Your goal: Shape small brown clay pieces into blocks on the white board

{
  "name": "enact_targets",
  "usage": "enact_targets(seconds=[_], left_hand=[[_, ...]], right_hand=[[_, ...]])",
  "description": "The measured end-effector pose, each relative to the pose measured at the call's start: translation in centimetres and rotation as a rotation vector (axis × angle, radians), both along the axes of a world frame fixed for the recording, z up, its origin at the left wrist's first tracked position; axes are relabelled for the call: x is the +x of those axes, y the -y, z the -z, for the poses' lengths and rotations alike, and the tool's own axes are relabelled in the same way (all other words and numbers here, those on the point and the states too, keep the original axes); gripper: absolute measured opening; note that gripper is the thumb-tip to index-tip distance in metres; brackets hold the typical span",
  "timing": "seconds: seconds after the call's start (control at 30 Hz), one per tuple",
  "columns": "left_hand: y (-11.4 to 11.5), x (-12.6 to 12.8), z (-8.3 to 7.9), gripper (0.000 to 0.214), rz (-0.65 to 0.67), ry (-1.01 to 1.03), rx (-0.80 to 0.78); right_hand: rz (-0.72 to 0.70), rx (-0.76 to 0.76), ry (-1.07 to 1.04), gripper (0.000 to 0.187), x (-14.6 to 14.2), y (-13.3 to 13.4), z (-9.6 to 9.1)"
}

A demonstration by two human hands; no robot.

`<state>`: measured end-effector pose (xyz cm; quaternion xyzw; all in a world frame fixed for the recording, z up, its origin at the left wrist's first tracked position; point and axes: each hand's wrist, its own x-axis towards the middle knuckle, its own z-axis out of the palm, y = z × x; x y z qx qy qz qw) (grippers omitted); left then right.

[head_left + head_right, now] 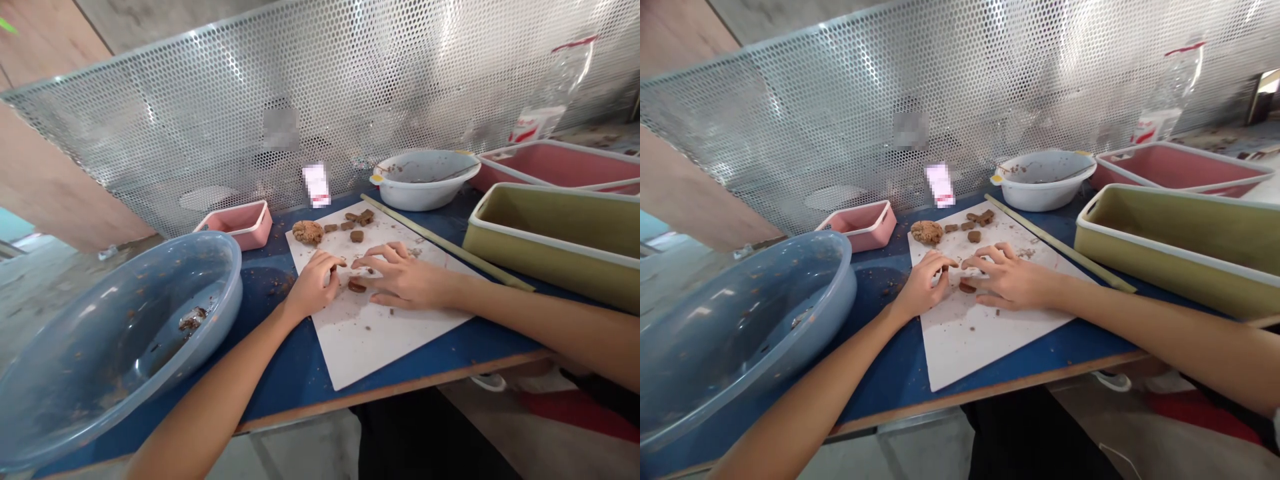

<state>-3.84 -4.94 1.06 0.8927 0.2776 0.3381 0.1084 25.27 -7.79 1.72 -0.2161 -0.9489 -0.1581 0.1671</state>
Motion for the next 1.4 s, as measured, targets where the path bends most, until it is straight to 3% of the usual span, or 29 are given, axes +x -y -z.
enact_targets(seconds=[1.07,1.4], left_hand=[[0.18,0.08,-0.19,0.023,-0.012,-0.016,-0.017],[0.14,0.12,-0.14,0.022,-0.004,-0.012,-0.008]], right_hand=[[-0.097,-0.032,-0.057,0.035,0.70,-0.47,-0.20],[-0.080,-0.090,-0.027,0.045,0.42,-0.41,-0.09]])
